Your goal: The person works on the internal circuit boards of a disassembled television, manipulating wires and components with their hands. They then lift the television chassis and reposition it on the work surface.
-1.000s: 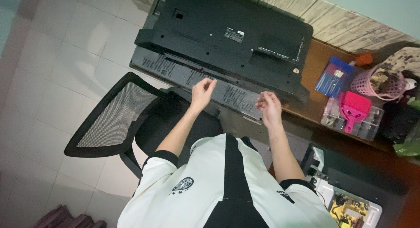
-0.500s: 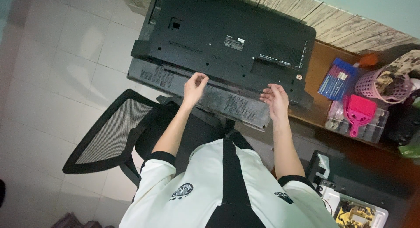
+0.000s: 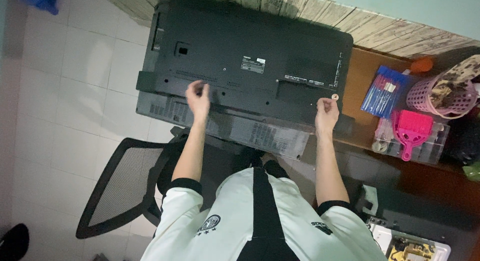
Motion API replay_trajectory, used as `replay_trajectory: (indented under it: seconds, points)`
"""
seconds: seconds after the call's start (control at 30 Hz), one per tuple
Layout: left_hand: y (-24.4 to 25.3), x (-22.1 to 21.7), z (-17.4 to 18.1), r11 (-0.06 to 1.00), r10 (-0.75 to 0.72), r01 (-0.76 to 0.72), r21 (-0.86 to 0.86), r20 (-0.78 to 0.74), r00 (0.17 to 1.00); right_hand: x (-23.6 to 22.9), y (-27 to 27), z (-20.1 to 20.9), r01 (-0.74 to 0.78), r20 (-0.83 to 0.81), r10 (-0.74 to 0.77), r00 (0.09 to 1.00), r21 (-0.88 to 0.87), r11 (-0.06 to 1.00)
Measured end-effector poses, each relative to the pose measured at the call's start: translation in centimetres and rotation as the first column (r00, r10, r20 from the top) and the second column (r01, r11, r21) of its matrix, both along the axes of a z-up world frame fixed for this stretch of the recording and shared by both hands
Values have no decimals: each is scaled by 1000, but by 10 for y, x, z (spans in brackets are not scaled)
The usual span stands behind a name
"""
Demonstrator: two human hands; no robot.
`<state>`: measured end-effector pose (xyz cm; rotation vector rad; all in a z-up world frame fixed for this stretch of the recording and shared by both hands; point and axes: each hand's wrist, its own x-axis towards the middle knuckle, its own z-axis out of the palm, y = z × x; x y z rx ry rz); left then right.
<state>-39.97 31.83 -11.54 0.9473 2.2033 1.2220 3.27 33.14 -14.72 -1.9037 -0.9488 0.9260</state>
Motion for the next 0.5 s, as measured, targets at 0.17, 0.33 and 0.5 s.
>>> replay_trajectory:
  seconds: [0.17, 0.33, 0.5]
  points:
    - [-15, -6, -30, 863, 494, -496, 94, 44, 868, -35, -25, 23, 127, -244, -155, 957, -127, 984]
    - [-15, 8, -28, 721, 633, -651, -237, 606, 481, -74, -58, 32, 243, -325, -332, 886, -285, 927]
    - [-19, -14, -67, 758, 616, -588, -284, 608, 501, -75, -81, 22, 340, -262, -467, 845, -410, 846]
